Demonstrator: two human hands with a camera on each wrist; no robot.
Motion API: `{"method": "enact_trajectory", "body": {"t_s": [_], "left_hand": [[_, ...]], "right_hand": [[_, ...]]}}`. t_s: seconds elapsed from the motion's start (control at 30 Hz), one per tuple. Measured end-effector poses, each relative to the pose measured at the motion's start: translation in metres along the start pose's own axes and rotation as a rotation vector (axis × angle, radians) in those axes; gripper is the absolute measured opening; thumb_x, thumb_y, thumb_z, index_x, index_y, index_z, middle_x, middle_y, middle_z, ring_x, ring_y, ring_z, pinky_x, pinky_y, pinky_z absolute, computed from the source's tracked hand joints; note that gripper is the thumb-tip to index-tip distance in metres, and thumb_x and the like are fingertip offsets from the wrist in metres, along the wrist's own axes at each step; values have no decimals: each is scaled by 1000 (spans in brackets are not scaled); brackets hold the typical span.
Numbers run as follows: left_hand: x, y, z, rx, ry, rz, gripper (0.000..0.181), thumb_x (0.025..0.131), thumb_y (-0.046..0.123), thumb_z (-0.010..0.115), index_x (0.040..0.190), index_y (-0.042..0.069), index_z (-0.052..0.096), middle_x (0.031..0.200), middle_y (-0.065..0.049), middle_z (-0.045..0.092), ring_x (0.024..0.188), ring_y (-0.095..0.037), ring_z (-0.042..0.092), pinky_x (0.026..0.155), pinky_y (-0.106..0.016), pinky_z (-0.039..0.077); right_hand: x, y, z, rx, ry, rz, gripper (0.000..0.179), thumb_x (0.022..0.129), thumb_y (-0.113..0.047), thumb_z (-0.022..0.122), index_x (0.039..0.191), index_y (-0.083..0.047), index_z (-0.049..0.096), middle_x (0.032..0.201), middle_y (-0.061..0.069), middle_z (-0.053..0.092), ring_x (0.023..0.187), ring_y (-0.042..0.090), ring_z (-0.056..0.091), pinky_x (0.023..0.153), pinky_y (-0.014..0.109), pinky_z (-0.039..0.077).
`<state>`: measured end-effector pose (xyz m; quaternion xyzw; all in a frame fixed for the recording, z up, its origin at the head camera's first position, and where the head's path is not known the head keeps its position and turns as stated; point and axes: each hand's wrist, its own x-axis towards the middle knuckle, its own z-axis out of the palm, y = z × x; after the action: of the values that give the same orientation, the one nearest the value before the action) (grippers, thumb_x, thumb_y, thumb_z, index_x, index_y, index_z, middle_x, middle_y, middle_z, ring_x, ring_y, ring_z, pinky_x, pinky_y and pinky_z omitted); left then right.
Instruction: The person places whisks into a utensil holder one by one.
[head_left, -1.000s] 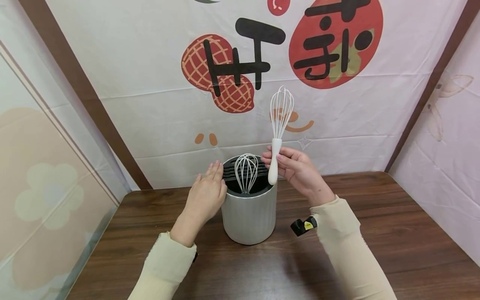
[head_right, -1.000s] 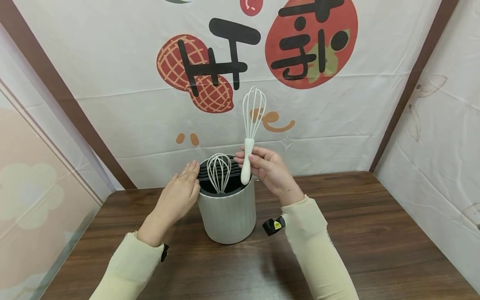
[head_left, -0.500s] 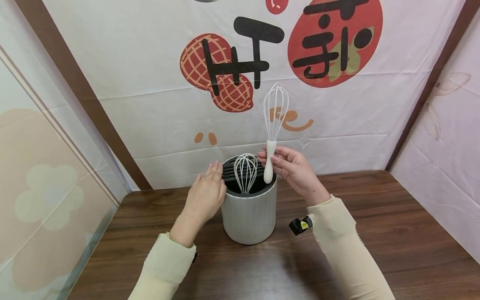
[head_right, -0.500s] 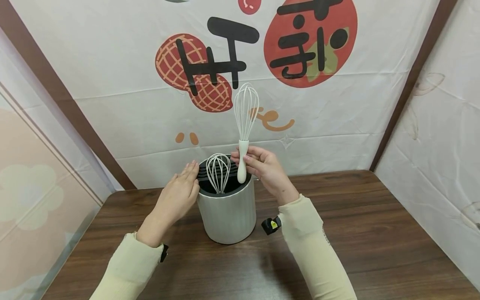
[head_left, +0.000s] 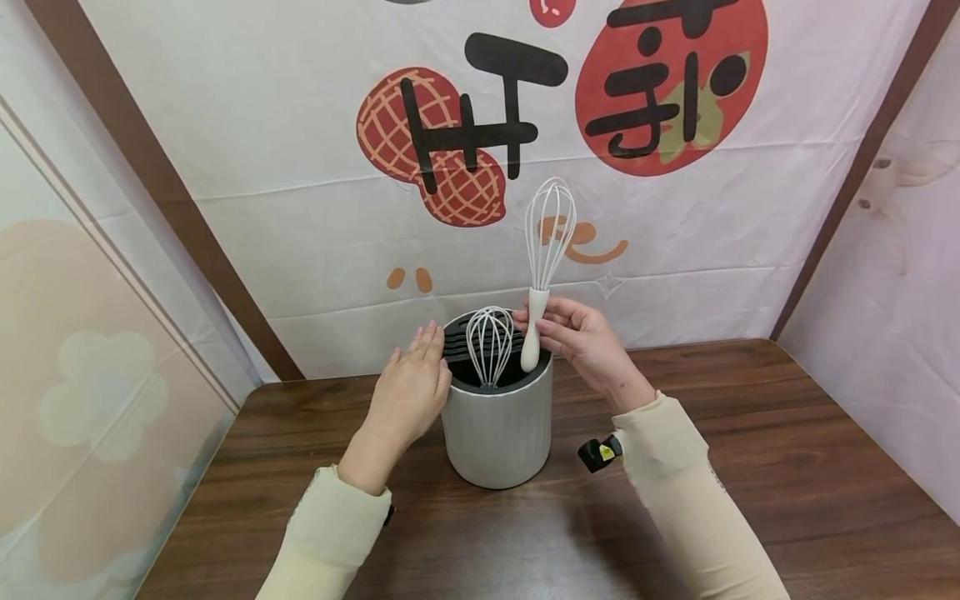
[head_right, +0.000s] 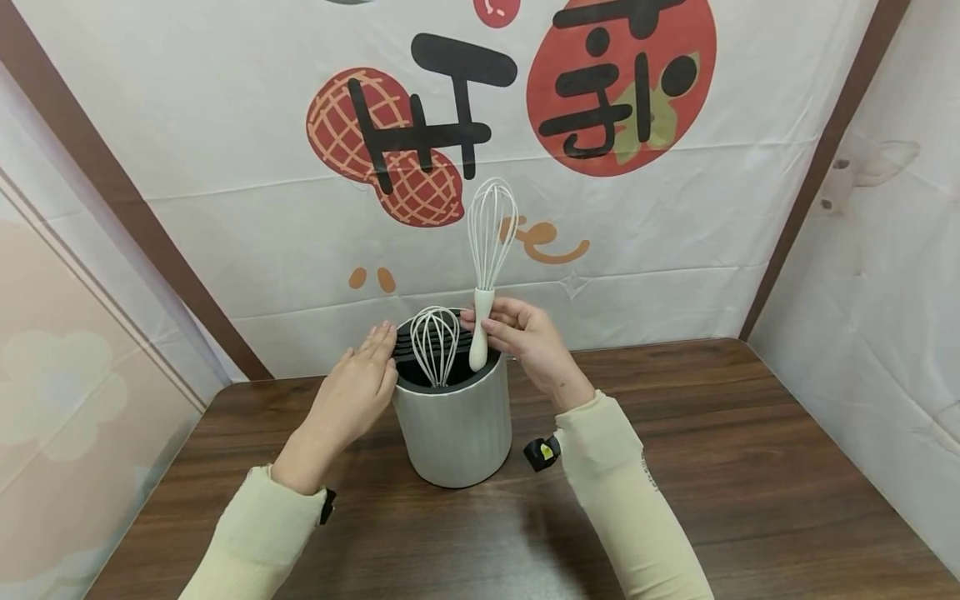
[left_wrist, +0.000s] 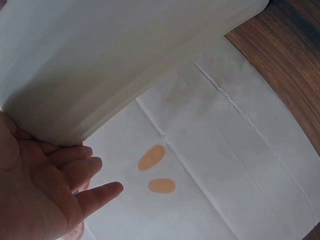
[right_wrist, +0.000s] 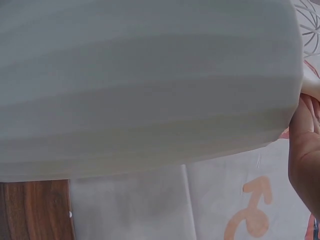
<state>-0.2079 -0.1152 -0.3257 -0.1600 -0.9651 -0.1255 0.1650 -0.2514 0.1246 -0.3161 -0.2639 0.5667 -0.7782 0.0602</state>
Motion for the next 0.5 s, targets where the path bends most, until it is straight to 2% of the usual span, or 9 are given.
{"method": "enact_trajectory", "body": {"t_s": [0.3, 0.5], "left_hand": [[-1, 1, 0, 3, 6, 6, 49, 99, 19, 32, 141, -6, 37, 148, -17, 34, 137, -29, 31, 106, -56, 27], [-2, 0, 0, 8, 6, 9, 49, 99, 19, 33, 141, -6, 37, 148, -17, 34, 136, -29, 31, 106, -56, 27]], "right_hand": [[-2, 1, 0, -3, -10, 8, 36, 94, 9, 44, 129, 18, 41, 107, 9, 67, 103, 20, 64, 90, 32, 49], [-4, 0, 0, -8, -2, 8, 34, 94, 9, 46, 127, 17, 45, 114, 17, 65, 107, 25, 63, 90, 32, 49]]}}
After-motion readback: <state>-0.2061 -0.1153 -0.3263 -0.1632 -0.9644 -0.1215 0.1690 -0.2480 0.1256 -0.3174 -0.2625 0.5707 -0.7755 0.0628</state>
